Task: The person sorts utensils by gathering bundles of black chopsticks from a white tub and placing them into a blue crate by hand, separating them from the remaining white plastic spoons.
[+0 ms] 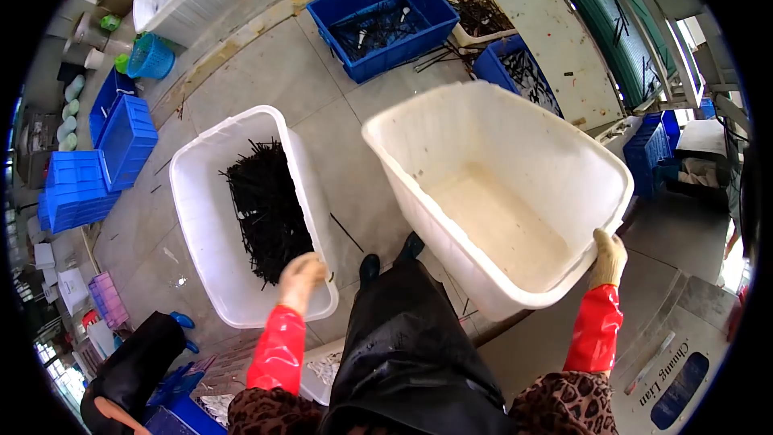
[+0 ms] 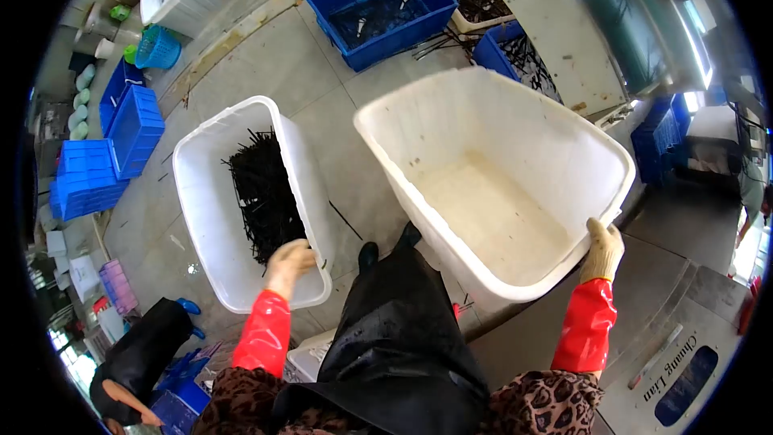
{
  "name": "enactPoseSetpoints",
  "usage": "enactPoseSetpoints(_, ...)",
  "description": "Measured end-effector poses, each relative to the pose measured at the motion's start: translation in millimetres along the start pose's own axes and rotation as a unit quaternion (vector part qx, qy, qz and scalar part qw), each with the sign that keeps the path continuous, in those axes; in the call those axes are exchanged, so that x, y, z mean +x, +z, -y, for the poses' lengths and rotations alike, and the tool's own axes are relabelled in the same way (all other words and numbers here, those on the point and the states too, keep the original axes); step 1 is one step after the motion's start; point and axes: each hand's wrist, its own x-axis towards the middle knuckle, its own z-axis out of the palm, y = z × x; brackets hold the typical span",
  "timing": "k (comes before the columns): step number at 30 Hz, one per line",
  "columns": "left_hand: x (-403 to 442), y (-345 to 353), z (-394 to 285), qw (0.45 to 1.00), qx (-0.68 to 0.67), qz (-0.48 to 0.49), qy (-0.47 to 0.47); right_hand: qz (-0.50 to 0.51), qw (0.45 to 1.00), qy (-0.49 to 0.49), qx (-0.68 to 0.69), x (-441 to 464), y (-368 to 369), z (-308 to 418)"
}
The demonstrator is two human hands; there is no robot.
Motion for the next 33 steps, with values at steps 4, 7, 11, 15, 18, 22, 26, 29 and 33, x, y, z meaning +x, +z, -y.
enactPoseSetpoints(4, 14.0, 60.2, 2.6, 0.989, 0.020, 0.144, -0.038, 0.082, 0.993, 0.079, 0.022, 2.8, 15.1, -49.9)
enactPoseSetpoints(7, 36.1, 100.6, 2.8, 0.981, -0.083, 0.171, -0.043, 0.101, 0.987, 0.126, -0.009, -14.6, 54.5, -70.8)
enactPoseSetpoints(11, 82.9, 126.8, 2.9, 0.973, -0.136, 0.106, -0.156, 0.180, 0.961, 0.205, 0.041, -7.9, 93.3, -134.4)
enactPoseSetpoints(15, 98.0, 117.3, 0.1, 0.988, -0.012, 0.086, -0.124, 0.166, 0.947, 0.273, -0.010, -1.5, 117.4, -166.0)
enactPoseSetpoints(18, 138.2, 109.6, 13.5, 0.982, 0.142, 0.045, -0.119, 0.158, 0.927, 0.338, -0.036, 3.6, 131.5, -159.8)
enactPoseSetpoints(22, 129.6, 132.9, -32.1, 0.982, 0.187, 0.009, -0.017, 0.139, 0.955, 0.260, -0.002, 22.0, 144.7, -154.1)
enactPoseSetpoints(26, 133.4, 149.0, -62.5, 0.966, 0.256, -0.035, 0.009, 0.143, 0.958, 0.249, 0.014, 30.8, 154.9, -139.6)
enactPoseSetpoints(29, 141.2, 153.6, -70.8, 0.969, 0.235, -0.043, 0.054, 0.148, 0.961, 0.235, 0.020, 36.1, 163.0, -127.4)
enactPoseSetpoints(33, 137.5, 150.7, -71.6, 0.962, 0.268, -0.047, 0.036, 0.151, 0.957, 0.245, 0.020, 34.3, 160.5, -127.6)
